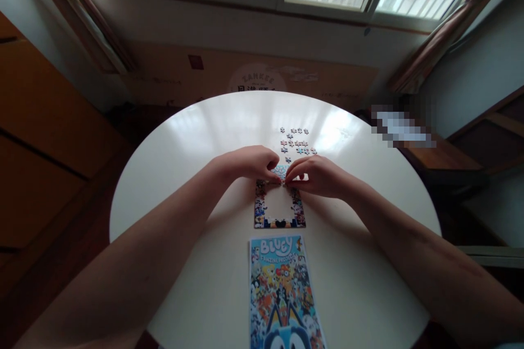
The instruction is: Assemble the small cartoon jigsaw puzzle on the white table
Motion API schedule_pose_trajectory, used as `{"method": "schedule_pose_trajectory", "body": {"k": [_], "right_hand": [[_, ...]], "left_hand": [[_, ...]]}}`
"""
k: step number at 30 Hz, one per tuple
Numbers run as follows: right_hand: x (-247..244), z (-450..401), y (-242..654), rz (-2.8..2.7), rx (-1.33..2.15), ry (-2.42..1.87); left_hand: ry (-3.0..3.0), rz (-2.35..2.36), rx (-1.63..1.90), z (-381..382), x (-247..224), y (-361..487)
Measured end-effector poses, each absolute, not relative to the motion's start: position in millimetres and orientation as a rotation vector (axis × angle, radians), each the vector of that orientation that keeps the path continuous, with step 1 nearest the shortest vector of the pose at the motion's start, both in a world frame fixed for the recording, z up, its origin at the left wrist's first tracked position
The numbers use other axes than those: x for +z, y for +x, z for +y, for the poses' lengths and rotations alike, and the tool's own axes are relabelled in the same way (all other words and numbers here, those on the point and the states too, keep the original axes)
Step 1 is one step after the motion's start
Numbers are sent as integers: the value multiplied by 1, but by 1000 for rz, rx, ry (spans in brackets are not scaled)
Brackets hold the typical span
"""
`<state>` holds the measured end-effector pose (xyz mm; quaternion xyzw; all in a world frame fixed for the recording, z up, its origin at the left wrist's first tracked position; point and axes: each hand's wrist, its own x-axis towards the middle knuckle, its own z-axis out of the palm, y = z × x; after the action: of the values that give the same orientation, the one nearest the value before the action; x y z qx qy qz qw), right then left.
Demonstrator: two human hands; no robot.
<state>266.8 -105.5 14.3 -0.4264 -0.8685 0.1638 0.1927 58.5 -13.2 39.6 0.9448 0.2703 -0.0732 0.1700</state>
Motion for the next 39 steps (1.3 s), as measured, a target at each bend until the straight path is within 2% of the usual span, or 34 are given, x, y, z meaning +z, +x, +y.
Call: {"method": "schedule_pose_trajectory", "body": {"k": [8,18,22,26,30,39], "right_hand": [[13,-104,265,-2427,513,-1134],[19,-110,256,-2475,342,-1316],[26,-111,257,-2452,483,-1422],[28,-108,268,-2397,625,-1338],[29,-106,279,-2240,519,-1290],[24,-110,270,-2475,461,-1212]], "left_hand": [[2674,779,-235,-15,43,60],[2658,760,-206,-9,35,57],[2659,737,-227,-11,38,57],[2676,746,-227,-14,40,57],[2683,780,-227,-14,38,57],[2723,817,-238,-15,35,61]]}}
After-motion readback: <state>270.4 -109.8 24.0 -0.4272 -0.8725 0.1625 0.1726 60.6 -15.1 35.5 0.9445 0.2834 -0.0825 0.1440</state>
